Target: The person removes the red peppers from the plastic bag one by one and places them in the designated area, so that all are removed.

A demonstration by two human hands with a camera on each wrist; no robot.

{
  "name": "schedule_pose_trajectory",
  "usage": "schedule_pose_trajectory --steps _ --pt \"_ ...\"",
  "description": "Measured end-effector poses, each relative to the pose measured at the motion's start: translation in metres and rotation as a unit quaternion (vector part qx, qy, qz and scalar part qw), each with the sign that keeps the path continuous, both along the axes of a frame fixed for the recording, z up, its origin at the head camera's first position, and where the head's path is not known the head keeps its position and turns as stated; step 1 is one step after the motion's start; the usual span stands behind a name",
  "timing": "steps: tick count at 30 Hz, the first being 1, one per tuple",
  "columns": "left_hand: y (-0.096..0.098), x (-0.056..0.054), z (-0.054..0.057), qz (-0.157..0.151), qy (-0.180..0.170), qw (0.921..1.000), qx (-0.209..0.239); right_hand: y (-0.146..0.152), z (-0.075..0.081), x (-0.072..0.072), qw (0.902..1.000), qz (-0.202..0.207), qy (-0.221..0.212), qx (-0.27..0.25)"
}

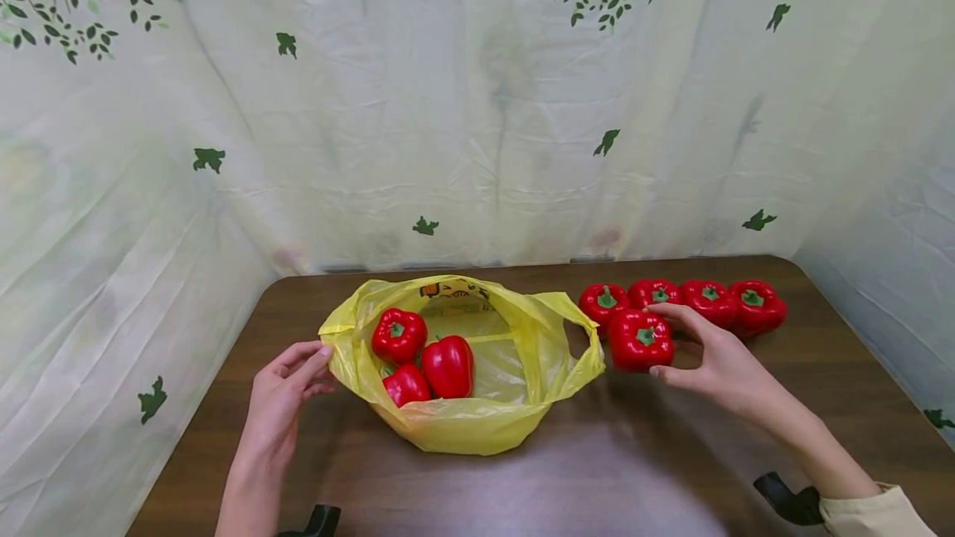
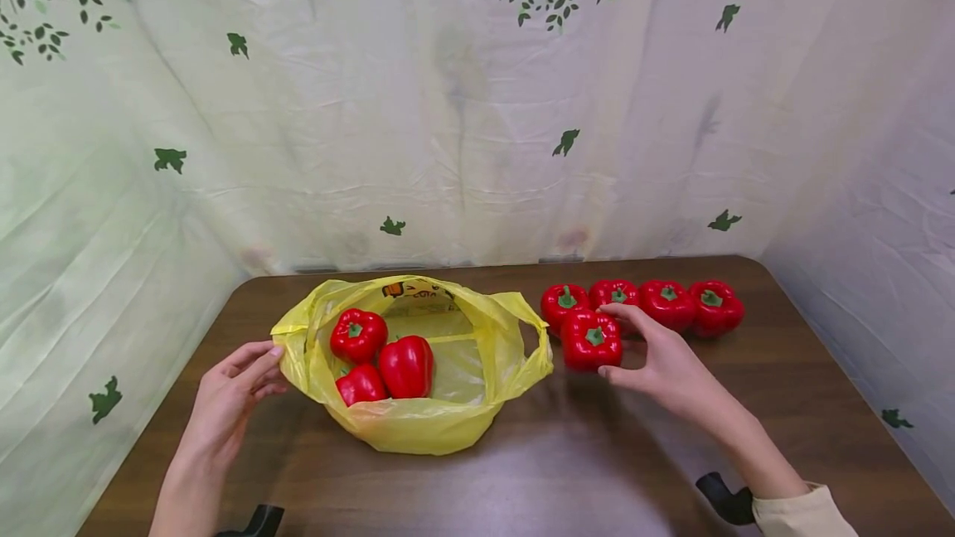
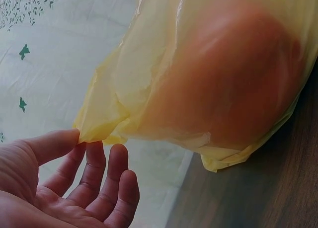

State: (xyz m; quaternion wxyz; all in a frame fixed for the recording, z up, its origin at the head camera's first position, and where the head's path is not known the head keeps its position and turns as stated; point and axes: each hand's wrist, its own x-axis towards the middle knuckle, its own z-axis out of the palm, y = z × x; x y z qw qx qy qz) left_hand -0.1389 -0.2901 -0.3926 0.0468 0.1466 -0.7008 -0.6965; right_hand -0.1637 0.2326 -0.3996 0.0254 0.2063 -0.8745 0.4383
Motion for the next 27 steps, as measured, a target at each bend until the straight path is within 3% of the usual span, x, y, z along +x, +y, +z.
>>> schedule_pose_trajectory --steps 8,18,27 --pt "0.0 0.001 0.0 0.001 0.002 1.0 0.004 -0.003 -0.019 -0.007 0.9991 0.009 -0.04 0.011" --pt "0.001 0.0 -0.001 0.0 -0.001 1.0 0.001 -0.007 -0.033 -0.013 0.9949 0.014 -0.095 -0.031" --pt "-0.001 -0.001 -0.002 0.003 -0.005 1.0 -0.001 -0.014 -0.033 -0.014 0.9965 -0.012 -0.082 -0.011"
